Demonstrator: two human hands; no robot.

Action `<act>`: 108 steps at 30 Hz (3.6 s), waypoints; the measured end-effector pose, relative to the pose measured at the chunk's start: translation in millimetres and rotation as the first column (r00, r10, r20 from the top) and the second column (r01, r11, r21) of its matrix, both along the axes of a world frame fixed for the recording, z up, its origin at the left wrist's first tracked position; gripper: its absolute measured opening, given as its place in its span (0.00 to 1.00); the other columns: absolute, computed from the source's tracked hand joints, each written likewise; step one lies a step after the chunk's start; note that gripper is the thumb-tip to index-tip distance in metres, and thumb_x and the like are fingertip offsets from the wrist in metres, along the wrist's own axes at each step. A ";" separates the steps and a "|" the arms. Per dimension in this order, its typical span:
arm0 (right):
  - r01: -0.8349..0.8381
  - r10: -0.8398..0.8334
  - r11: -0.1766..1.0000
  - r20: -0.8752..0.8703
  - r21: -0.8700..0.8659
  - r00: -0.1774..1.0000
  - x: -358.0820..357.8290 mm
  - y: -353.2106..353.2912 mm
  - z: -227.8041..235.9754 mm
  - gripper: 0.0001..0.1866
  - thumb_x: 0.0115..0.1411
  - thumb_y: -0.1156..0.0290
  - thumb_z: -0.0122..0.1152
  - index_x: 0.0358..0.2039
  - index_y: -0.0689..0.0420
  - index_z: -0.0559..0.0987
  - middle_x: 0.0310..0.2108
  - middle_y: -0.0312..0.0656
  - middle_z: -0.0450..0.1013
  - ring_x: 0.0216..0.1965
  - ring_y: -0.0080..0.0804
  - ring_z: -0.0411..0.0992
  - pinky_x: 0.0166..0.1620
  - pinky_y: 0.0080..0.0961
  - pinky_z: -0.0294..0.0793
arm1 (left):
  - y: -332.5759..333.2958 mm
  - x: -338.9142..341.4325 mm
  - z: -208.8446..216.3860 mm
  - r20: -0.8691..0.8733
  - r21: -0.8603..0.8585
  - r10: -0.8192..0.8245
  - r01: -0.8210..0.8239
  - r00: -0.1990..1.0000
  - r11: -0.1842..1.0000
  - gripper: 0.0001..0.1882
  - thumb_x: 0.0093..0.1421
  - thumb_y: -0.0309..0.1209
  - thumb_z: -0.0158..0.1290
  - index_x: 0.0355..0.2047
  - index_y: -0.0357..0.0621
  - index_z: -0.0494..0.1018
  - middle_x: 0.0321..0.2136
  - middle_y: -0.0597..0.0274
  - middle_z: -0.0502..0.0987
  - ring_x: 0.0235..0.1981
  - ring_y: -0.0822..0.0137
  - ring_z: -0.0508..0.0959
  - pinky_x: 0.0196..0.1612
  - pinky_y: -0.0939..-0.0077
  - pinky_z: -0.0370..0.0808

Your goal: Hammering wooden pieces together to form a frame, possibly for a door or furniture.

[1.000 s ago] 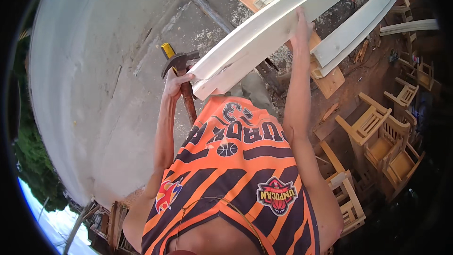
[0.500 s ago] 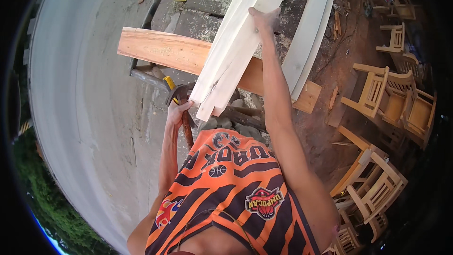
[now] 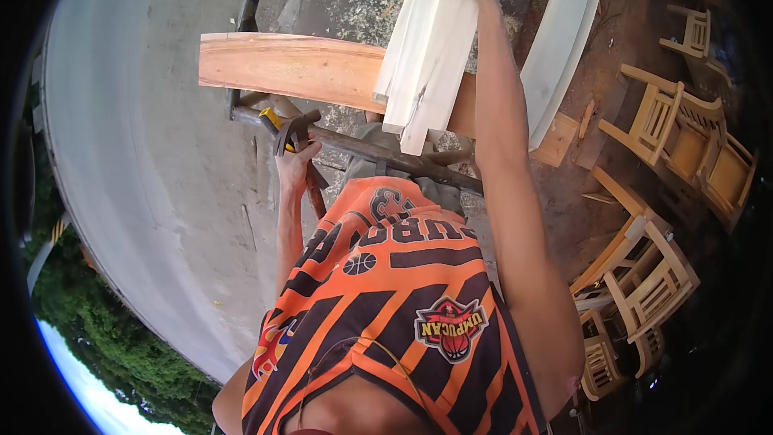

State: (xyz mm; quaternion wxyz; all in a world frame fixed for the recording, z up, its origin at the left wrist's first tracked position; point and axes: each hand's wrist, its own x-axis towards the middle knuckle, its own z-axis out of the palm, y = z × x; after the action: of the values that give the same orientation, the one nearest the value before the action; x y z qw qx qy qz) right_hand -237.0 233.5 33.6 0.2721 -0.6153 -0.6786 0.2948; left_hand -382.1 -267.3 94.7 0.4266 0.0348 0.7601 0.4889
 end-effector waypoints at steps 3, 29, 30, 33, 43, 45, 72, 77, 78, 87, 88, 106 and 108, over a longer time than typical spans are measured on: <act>-0.027 0.027 0.999 0.037 0.025 0.999 15.8 41.0 -7.6 0.47 0.38 0.51 0.82 0.51 0.70 0.73 0.48 0.57 0.76 0.49 0.49 0.78 0.53 0.40 0.78 | -10.4 12.7 16.2 0.018 0.000 0.098 -0.098 0.995 0.995 0.29 0.50 0.19 0.64 0.54 0.38 0.73 0.38 0.63 0.78 0.40 0.70 0.78 0.46 0.73 0.77; 0.193 -0.199 0.978 0.089 0.074 0.976 4.0 -64.8 30.0 0.46 0.43 0.53 0.78 0.57 0.64 0.66 0.45 0.65 0.75 0.47 0.63 0.75 0.49 0.52 0.74 | 83.4 -36.9 66.1 -0.104 0.217 -0.128 0.148 0.986 0.965 0.25 0.50 0.22 0.68 0.50 0.40 0.77 0.30 0.68 0.78 0.30 0.75 0.76 0.34 0.77 0.75; 0.213 -0.215 0.976 0.056 0.038 0.975 13.0 -63.0 27.5 0.46 0.43 0.54 0.78 0.56 0.64 0.67 0.44 0.64 0.75 0.47 0.62 0.75 0.50 0.52 0.74 | 91.7 -36.5 70.5 -0.146 0.233 -0.150 0.181 0.978 0.955 0.25 0.50 0.22 0.68 0.50 0.39 0.77 0.31 0.67 0.78 0.30 0.75 0.77 0.34 0.77 0.75; 0.268 -0.267 0.957 -0.026 0.111 0.963 13.8 -68.6 21.0 0.43 0.42 0.58 0.79 0.54 0.64 0.68 0.43 0.63 0.76 0.46 0.63 0.75 0.50 0.52 0.73 | 100.2 -36.5 75.0 -0.202 0.212 -0.201 0.243 0.959 0.947 0.25 0.49 0.22 0.68 0.49 0.38 0.77 0.31 0.66 0.80 0.30 0.75 0.77 0.35 0.78 0.75; 0.184 -0.180 0.981 0.062 -0.055 0.982 2.3 -76.9 39.1 0.54 0.45 0.55 0.78 0.64 0.72 0.60 0.55 0.66 0.69 0.55 0.61 0.71 0.57 0.47 0.72 | 62.9 -33.0 89.9 -0.258 0.233 -0.184 0.246 0.948 0.941 0.25 0.48 0.23 0.66 0.50 0.41 0.79 0.33 0.65 0.80 0.33 0.73 0.78 0.40 0.76 0.76; 0.166 -0.161 0.979 0.055 -0.119 0.985 14.0 -51.9 24.7 0.58 0.45 0.53 0.79 0.66 0.72 0.57 0.59 0.67 0.65 0.60 0.61 0.66 0.62 0.46 0.68 | 75.6 -37.2 88.6 -0.254 0.243 -0.198 0.261 0.947 0.934 0.25 0.49 0.24 0.66 0.51 0.40 0.79 0.34 0.65 0.80 0.33 0.72 0.77 0.42 0.76 0.75; 0.145 -0.086 0.980 -0.376 0.132 0.923 128.3 -285.5 45.3 0.11 0.61 0.68 0.66 0.40 0.62 0.80 0.27 0.36 0.76 0.24 0.18 0.69 0.28 0.18 0.70 | 219.4 -7.9 -6.1 -0.520 0.184 -0.496 0.658 0.695 0.730 0.19 0.61 0.41 0.64 0.37 0.34 0.79 0.20 0.71 0.74 0.21 0.76 0.70 0.26 0.72 0.68; 0.228 -0.266 0.963 -0.362 -0.145 0.893 109.7 -243.9 -9.2 0.25 0.53 0.49 0.73 0.32 0.62 0.80 0.23 0.40 0.73 0.28 0.31 0.70 0.37 0.34 0.70 | 237.5 19.5 -41.6 -0.368 0.044 -0.727 0.792 0.580 0.609 0.16 0.59 0.40 0.65 0.32 0.39 0.77 0.20 0.69 0.71 0.22 0.76 0.69 0.27 0.72 0.68; 0.177 -0.270 0.935 -0.295 -0.308 0.917 104.0 -239.4 -13.3 0.26 0.52 0.48 0.73 0.30 0.62 0.79 0.24 0.42 0.74 0.30 0.35 0.72 0.38 0.35 0.71 | 235.3 22.2 -50.7 -0.446 0.020 -0.683 0.770 0.578 0.638 0.16 0.58 0.38 0.66 0.34 0.36 0.77 0.22 0.67 0.74 0.24 0.74 0.71 0.29 0.70 0.70; 0.176 -0.249 0.950 -0.280 -0.260 0.927 106.9 -234.3 -25.8 0.24 0.49 0.51 0.76 0.31 0.60 0.80 0.26 0.42 0.75 0.30 0.35 0.72 0.38 0.36 0.71 | 230.6 32.6 -52.5 -0.471 -0.084 -0.658 0.713 0.587 0.696 0.19 0.52 0.31 0.66 0.44 0.36 0.78 0.30 0.44 0.82 0.34 0.49 0.82 0.40 0.57 0.76; 0.177 -0.265 0.940 -0.296 -0.293 0.918 108.4 -234.3 -22.6 0.23 0.49 0.53 0.77 0.31 0.61 0.80 0.26 0.41 0.76 0.30 0.34 0.72 0.38 0.36 0.71 | 229.1 35.0 -50.0 -0.493 -0.046 -0.641 0.717 0.589 0.695 0.19 0.52 0.31 0.66 0.43 0.36 0.78 0.29 0.45 0.81 0.33 0.50 0.82 0.39 0.57 0.75; 0.131 -0.280 0.916 -0.370 -0.380 0.886 164.1 -293.8 71.7 0.11 0.61 0.65 0.66 0.36 0.59 0.79 0.22 0.33 0.73 0.24 0.16 0.66 0.29 0.22 0.64 | 259.7 35.1 43.3 -0.440 0.596 -0.522 0.672 0.731 0.439 0.23 0.63 0.43 0.62 0.17 0.44 0.71 0.14 0.69 0.72 0.18 0.79 0.73 0.22 0.80 0.69; 0.154 -0.299 0.905 -0.337 -0.397 0.892 178.9 -313.2 86.8 0.11 0.61 0.65 0.66 0.37 0.60 0.79 0.22 0.32 0.72 0.24 0.16 0.66 0.30 0.21 0.64 | 265.7 45.0 51.5 -0.279 0.640 -0.627 0.627 0.727 0.443 0.16 0.61 0.36 0.61 0.21 0.43 0.71 0.17 0.69 0.71 0.20 0.76 0.71 0.23 0.76 0.68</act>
State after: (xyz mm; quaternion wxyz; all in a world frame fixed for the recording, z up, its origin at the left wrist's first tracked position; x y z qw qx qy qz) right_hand -58.1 -79.6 120.5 0.3176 -0.6593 -0.4672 0.4961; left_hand -337.1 -1.7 146.3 0.5295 0.4712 0.4487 0.5443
